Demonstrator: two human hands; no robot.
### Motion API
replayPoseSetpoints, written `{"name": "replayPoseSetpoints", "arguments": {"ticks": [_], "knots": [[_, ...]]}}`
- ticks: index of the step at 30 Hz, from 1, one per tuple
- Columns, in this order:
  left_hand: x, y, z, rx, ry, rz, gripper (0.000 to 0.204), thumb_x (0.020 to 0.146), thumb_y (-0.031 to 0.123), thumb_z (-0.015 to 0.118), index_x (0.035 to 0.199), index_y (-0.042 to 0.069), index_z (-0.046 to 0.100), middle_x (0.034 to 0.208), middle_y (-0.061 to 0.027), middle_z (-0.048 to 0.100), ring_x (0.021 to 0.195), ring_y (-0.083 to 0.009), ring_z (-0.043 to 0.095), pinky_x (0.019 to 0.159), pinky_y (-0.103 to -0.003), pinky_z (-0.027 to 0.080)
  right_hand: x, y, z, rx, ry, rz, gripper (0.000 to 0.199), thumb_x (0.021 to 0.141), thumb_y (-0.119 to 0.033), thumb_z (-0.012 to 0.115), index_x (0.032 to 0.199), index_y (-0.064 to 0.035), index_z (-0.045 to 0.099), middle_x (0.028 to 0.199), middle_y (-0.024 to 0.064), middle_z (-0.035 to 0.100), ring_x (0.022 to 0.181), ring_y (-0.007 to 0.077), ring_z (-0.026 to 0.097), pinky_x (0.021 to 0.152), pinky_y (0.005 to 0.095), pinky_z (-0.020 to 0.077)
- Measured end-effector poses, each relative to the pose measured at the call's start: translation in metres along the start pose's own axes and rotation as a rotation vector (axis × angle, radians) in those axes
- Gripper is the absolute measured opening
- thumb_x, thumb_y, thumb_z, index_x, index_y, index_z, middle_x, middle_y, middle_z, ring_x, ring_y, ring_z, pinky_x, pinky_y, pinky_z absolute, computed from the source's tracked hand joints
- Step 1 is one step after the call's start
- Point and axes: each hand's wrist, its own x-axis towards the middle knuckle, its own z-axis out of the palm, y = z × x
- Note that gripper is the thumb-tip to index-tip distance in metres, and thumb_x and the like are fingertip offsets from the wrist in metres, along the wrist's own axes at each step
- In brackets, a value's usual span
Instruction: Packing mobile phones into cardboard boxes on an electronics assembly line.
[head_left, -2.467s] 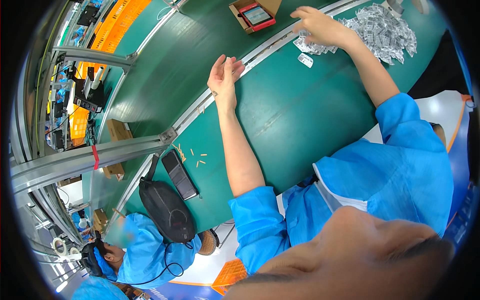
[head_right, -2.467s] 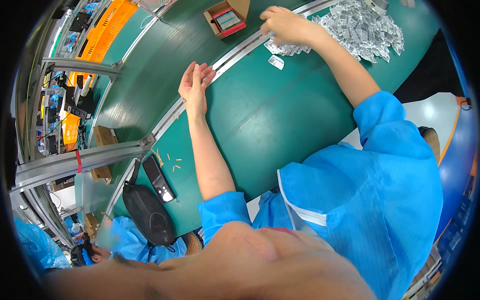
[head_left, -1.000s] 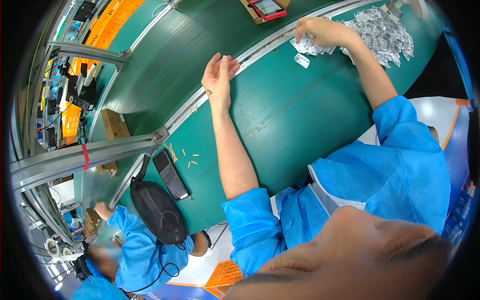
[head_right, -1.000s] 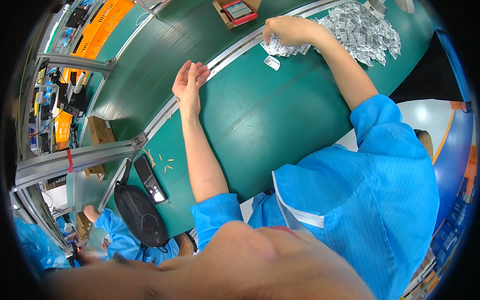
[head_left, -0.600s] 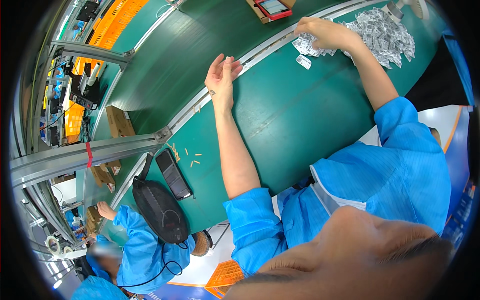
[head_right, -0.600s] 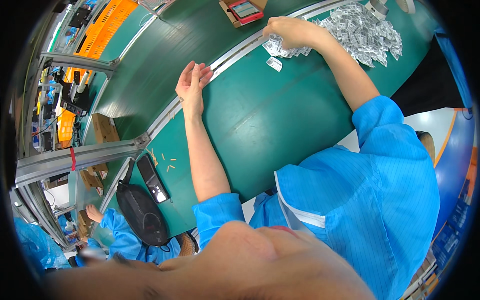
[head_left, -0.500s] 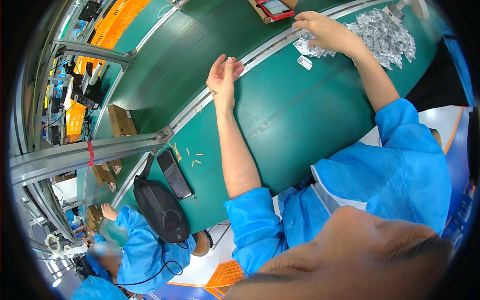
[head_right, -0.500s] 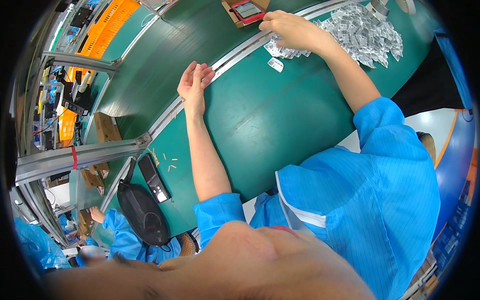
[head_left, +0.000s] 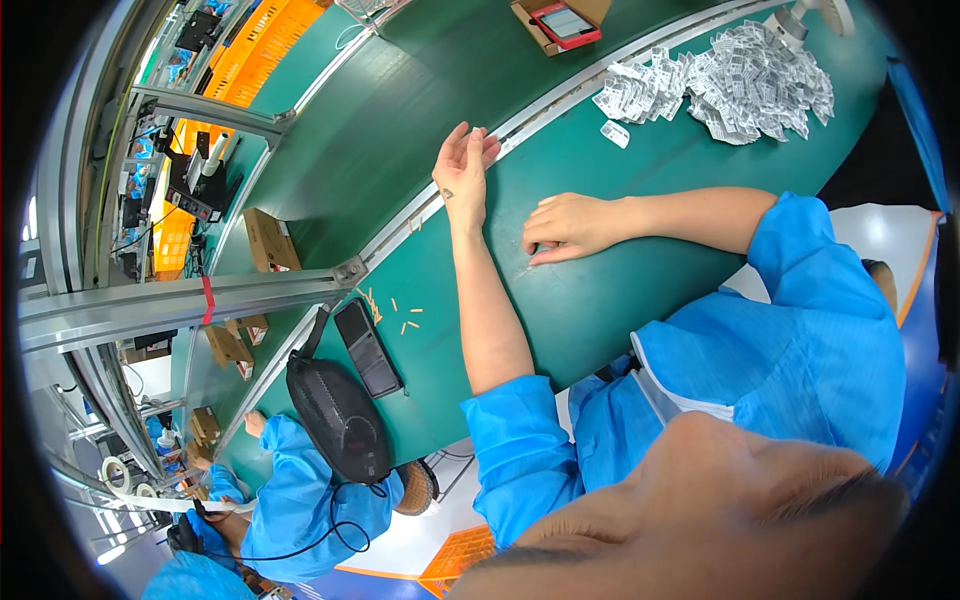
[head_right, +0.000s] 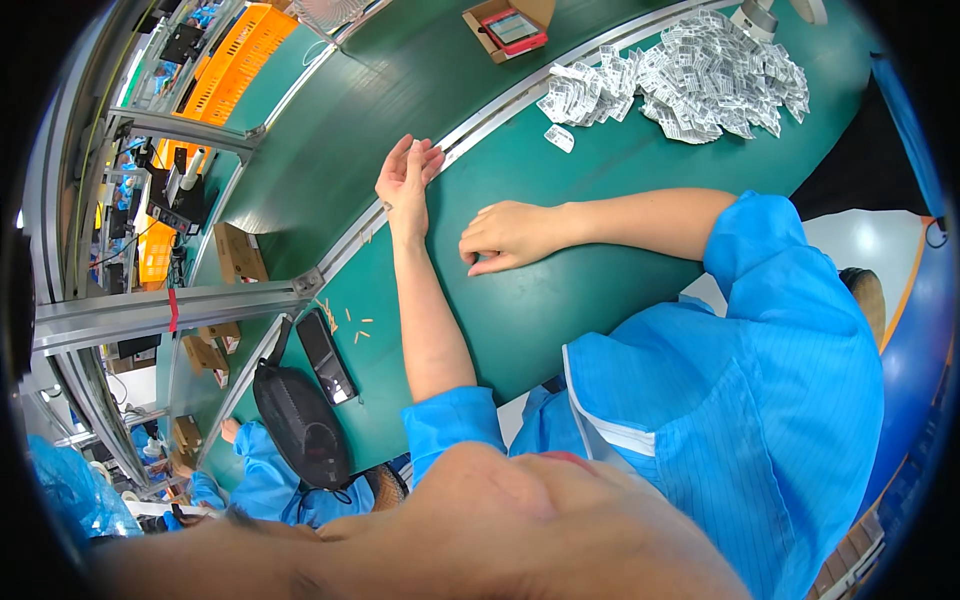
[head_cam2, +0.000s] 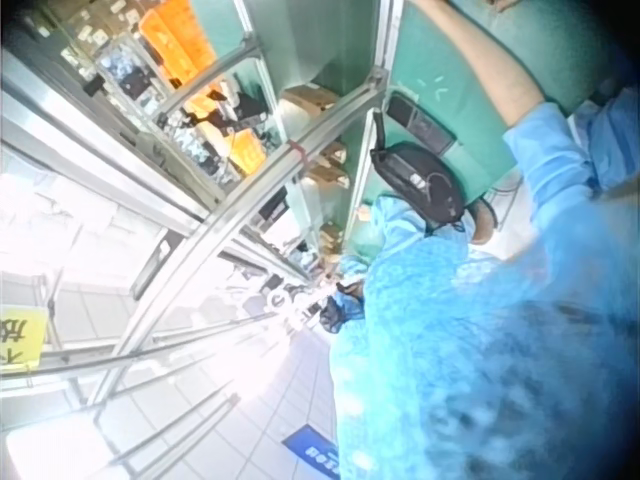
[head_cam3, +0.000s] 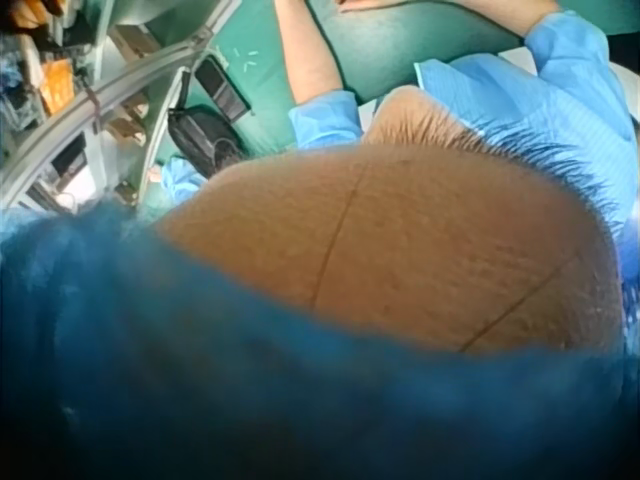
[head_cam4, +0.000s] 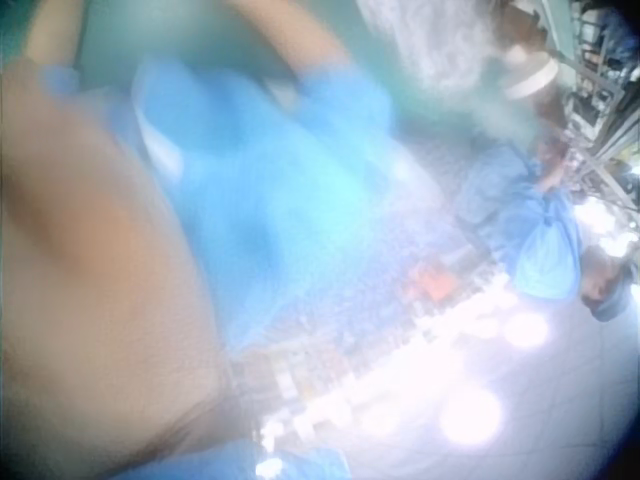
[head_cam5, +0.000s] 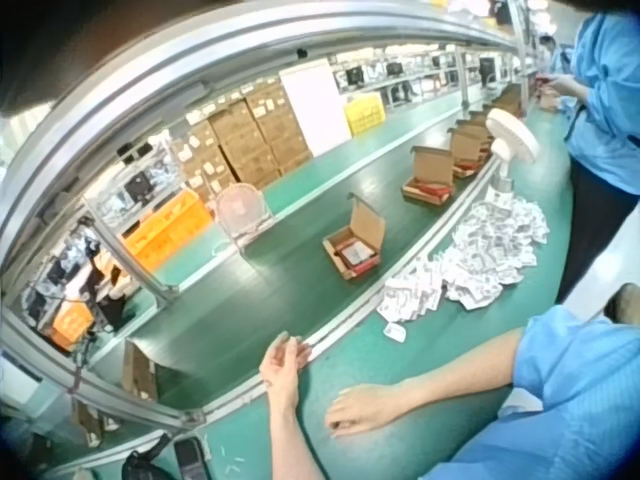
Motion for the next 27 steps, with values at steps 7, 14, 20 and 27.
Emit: {"name": "replayPoseSetpoints", "arguments": {"ticks": [7, 14, 20, 27], "knots": [[0.000, -0.002, 0.002, 0.008, -0.013, 0.033, 0.038, 0.089, 0.015, 0.061, 0.118, -0.007, 0.050, 0.097, -0.0136, 0.062, 0.085, -0.0190, 0.064, 0.076, -0.028, 0.055, -0.001, 0.001, 0.000, 0.062, 0.023, 0.012, 0.018, 0.085, -0.024, 0.062, 0.081, -0.0078, 0.055, 0.070, 0.0043, 0.057, 0.065, 0.0222, 0.055, 0.067, 0.0357, 0.0436], [-0.007, -0.004, -0.001, -0.092, 0.127, 0.104, 0.040, 0.091, 0.020, 0.059, 0.118, -0.007, 0.049, 0.103, -0.0162, 0.060, 0.087, -0.0218, 0.063, 0.075, -0.032, 0.056, 0.003, -0.003, -0.004, 0.078, -0.024, 0.064, 0.017, 0.085, -0.024, 0.063, 0.084, -0.0074, 0.058, 0.066, 0.0053, 0.055, 0.062, 0.0218, 0.054, 0.062, 0.0338, 0.0445], [-0.037, 0.004, -0.024, 0.098, 0.338, 0.300, 0.033, 0.091, 0.016, 0.057, 0.116, -0.004, 0.049, 0.090, -0.0076, 0.059, 0.077, -0.0129, 0.060, 0.064, -0.026, 0.054, 0.026, 0.004, -0.015, 0.296, 0.264, 0.312, 0.012, 0.089, -0.015, 0.059, 0.093, -0.0039, 0.059, 0.067, 0.0018, 0.058, 0.058, 0.0059, 0.054, 0.053, 0.0224, 0.0432], [-0.051, -0.009, -0.058, 0.337, 0.236, 0.390, 0.014, 0.086, 0.006, 0.058, 0.095, -0.005, 0.056, 0.073, -0.0097, 0.062, 0.061, -0.0153, 0.060, 0.054, -0.028, 0.047, 0.197, 0.020, 0.011, 0.379, 0.299, 0.243, 0.028, 0.089, -0.027, 0.057, 0.095, -0.0003, 0.058, 0.073, 0.0084, 0.063, 0.061, 0.0133, 0.059, 0.056, 0.0297, 0.0467]]}}
